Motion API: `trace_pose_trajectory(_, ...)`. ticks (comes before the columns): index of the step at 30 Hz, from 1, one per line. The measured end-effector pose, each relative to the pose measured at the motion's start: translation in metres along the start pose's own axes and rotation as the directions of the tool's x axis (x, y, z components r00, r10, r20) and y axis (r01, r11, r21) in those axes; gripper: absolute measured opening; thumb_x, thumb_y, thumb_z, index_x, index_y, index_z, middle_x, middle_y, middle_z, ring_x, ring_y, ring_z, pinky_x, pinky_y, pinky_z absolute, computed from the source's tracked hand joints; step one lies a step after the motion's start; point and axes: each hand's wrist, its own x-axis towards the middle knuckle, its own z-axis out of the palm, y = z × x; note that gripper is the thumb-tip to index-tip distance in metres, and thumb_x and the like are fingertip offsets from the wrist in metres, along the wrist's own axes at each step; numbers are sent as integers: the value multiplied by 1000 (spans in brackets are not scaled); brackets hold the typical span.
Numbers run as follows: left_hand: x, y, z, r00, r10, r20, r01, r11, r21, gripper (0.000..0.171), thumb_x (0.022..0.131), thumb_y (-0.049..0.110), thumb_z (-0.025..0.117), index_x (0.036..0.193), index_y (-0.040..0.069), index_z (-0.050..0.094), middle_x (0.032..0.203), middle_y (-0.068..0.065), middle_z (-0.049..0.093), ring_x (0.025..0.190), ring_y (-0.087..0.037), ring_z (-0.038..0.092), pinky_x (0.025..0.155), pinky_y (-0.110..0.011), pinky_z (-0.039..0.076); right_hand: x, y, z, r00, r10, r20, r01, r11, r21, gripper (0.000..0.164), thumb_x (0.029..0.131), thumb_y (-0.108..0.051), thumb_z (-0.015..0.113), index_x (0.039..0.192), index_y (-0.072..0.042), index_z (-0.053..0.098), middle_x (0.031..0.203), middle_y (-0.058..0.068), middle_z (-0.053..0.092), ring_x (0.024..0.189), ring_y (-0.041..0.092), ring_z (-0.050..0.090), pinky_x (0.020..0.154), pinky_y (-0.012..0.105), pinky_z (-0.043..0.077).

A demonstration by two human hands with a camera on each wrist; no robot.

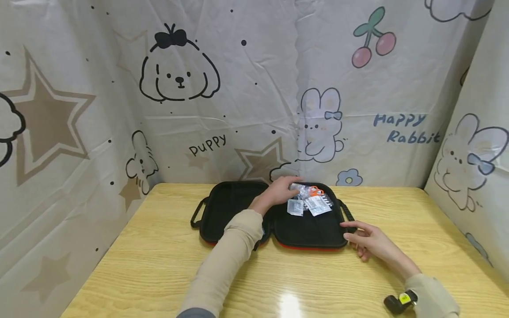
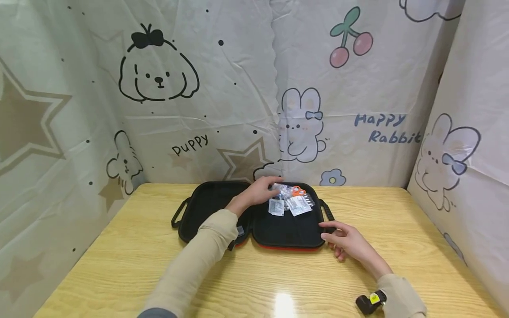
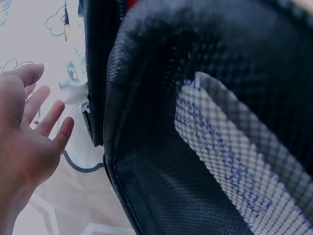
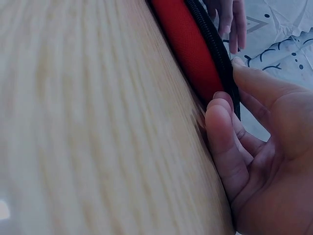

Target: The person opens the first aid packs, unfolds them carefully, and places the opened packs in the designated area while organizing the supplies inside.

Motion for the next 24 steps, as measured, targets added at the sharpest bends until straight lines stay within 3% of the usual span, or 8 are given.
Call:
trace_pose_trajectory(6,2,1,3,999,-26,36,23,995,95,46,94,20,61,140,21,59,135,-1,64,117,-23,55,102,-37,43,1,2,1,1000,-2,-12,2,1000,-5,59,96,-30,67,145,-6,45,81,7,58,52,10,54,48,29,53)
trace_pose_trajectory(14,3,-5,2,997,73,39,-79,983,164,38,91,11,65,130,14,67,128,-3,65,115,-20,55,103,-34,42,1,3,-2,1000,-1,-14,1,1000,-5,59,95,-30,67,146,-7,45,81,7,58,52,11,54,48,30,53)
trace_pose_trajectory(18,0,-8,-1,994,98,55,-106,982,159,36,90,7,66,126,11,69,124,-7,63,113,-21,55,101,-33,43,2,3,-2,1000,-7,-4,7,1000,3,59,96,-29,66,146,-7,44,81,7,58,52,10,54,48,31,54)
trace_pose_trajectory(24,-6,-13,-6,994,93,59,-97,993,62,30,90,4,67,120,5,71,113,-10,61,105,-20,60,93,-30,49,1,3,-1,1000,-5,-1,5,1000,6,60,96,-29,66,147,-7,43,80,7,57,52,10,54,49,32,54)
